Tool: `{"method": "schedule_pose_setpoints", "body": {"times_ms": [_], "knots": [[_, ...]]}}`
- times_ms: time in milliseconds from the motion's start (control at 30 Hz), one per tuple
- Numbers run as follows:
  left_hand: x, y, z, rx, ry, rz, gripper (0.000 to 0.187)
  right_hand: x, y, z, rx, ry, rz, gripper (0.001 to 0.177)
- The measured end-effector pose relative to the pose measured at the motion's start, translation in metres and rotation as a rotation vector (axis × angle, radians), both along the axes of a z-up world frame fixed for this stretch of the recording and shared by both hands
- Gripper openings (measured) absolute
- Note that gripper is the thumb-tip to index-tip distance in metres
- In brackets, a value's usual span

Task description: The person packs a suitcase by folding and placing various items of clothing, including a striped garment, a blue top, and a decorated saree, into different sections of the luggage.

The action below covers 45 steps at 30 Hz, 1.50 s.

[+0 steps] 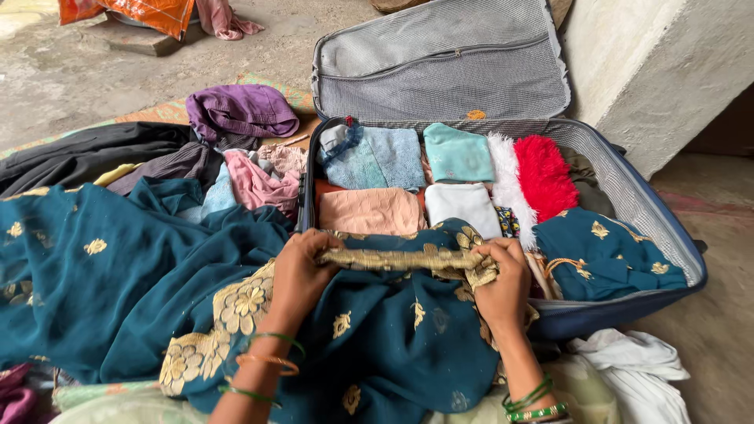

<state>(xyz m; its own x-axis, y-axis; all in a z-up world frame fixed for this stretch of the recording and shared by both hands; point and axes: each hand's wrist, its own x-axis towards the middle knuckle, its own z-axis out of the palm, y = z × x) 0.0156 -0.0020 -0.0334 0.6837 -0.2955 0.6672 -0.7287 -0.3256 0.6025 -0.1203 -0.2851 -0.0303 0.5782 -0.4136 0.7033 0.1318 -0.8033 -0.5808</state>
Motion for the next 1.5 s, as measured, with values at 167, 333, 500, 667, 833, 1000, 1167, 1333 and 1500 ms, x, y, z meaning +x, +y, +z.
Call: {"method": "schedule_pose_setpoints", "body": {"times_ms": [167,333,500,667,833,1000,1167,1333,1500], "knots": [[0.009,0.014,0.015,-0.063,0.423,-0.239,0.023,0.005,-0.02,-0.001,0.052,-0.058,0.121,0.022],[-0.009,-0.004,0.081,-0.041,0.242,-0.147,0.037,-0.008,-0.016,0.061,0.689,-0.135,0.414,0.015],[-0.041,-0.045,0.166,0.152,-0.242,-0.447,0.028,-0.033,0.036,0.137,0.551,0.17,0.927,0.062],[-0.052,-0.034,0.203,0.27,-0.189,-0.493,0.034,-0.028,0.041,0.171,0.117,0.302,0.563,0.055],[-0.024,0.025,0.151,0.458,-0.062,-0.407,0.03,-0.052,0.004,0.203,0.19,0.025,0.285,0.046],[0.035,0.09,0.126,0.226,0.142,-0.198,0.04,-0.06,-0.023,0.212,0.507,-0.283,0.245,0.027],[0.027,0.074,0.217,0.146,0.053,-0.148,0.025,-0.04,0.006,0.199,0.478,-0.196,0.539,0.03],[-0.043,-0.024,0.299,0.288,-0.375,-0.384,0.042,-0.013,0.062,0.204,0.369,0.099,0.599,0.057],[-0.045,-0.027,0.303,0.358,-0.341,-0.5,0.045,-0.013,0.029,0.224,0.361,0.052,0.467,0.025]]}}
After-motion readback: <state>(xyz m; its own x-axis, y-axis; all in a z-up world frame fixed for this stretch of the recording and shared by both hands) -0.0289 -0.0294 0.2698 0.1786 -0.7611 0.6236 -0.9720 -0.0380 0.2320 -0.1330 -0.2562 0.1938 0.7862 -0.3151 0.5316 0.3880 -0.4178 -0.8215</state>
